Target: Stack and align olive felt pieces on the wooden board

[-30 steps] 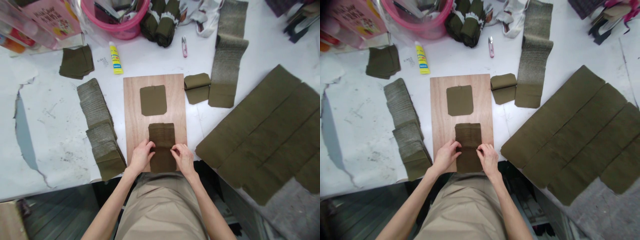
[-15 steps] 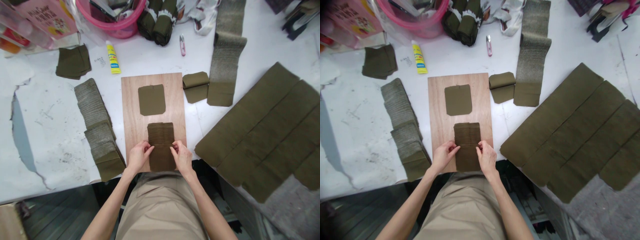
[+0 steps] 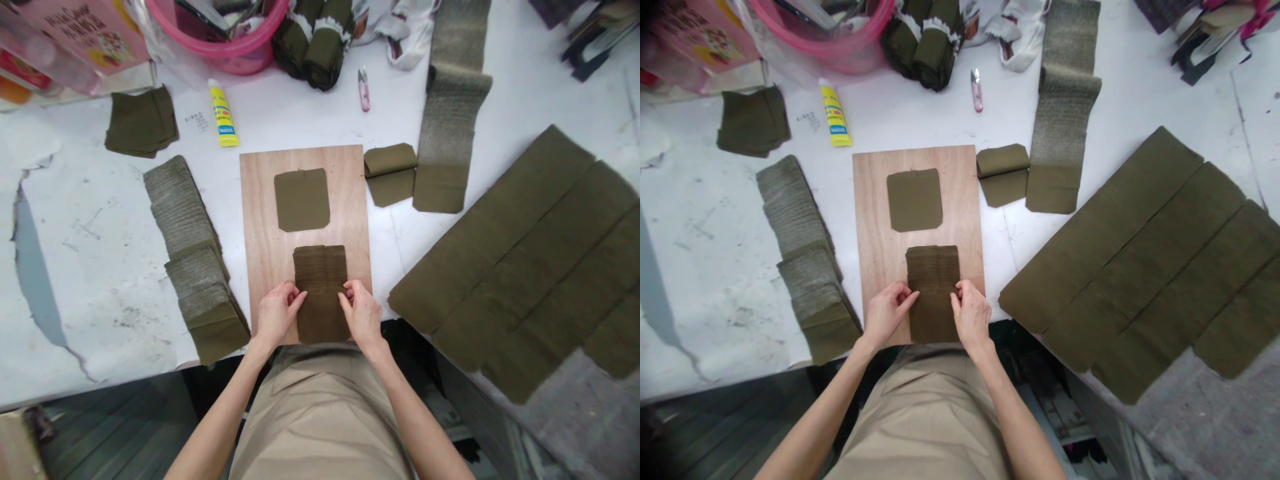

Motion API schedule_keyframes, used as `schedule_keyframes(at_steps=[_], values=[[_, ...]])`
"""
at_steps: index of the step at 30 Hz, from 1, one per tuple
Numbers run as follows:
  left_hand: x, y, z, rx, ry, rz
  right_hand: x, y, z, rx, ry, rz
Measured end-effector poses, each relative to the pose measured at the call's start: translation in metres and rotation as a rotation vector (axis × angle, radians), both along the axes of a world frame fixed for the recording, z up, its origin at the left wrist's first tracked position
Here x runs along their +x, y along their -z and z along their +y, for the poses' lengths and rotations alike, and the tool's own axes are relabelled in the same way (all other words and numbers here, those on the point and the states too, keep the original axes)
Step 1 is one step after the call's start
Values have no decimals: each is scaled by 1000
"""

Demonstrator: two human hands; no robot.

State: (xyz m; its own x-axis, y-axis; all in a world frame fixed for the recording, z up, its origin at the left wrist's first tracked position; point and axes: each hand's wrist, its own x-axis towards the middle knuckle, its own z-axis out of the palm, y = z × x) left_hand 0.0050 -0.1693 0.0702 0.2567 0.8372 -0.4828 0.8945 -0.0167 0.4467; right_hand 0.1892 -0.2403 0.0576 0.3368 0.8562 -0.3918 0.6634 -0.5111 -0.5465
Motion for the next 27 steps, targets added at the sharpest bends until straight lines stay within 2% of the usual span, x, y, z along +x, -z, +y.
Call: schedule_keyframes(at_steps=[6,18,24,27], values=[[-1,1,-1,9,1,9,0,-3,3,17,-48,-36],[-1,1,-2,31,2,-8,11,-13,25,-102,-152,-88],[-2,5,-4,76,12,-12,15,-14,29,-116,-228,-93],[-1,6,-6,163,44,6,16,-12,28,-98,-260,-95]])
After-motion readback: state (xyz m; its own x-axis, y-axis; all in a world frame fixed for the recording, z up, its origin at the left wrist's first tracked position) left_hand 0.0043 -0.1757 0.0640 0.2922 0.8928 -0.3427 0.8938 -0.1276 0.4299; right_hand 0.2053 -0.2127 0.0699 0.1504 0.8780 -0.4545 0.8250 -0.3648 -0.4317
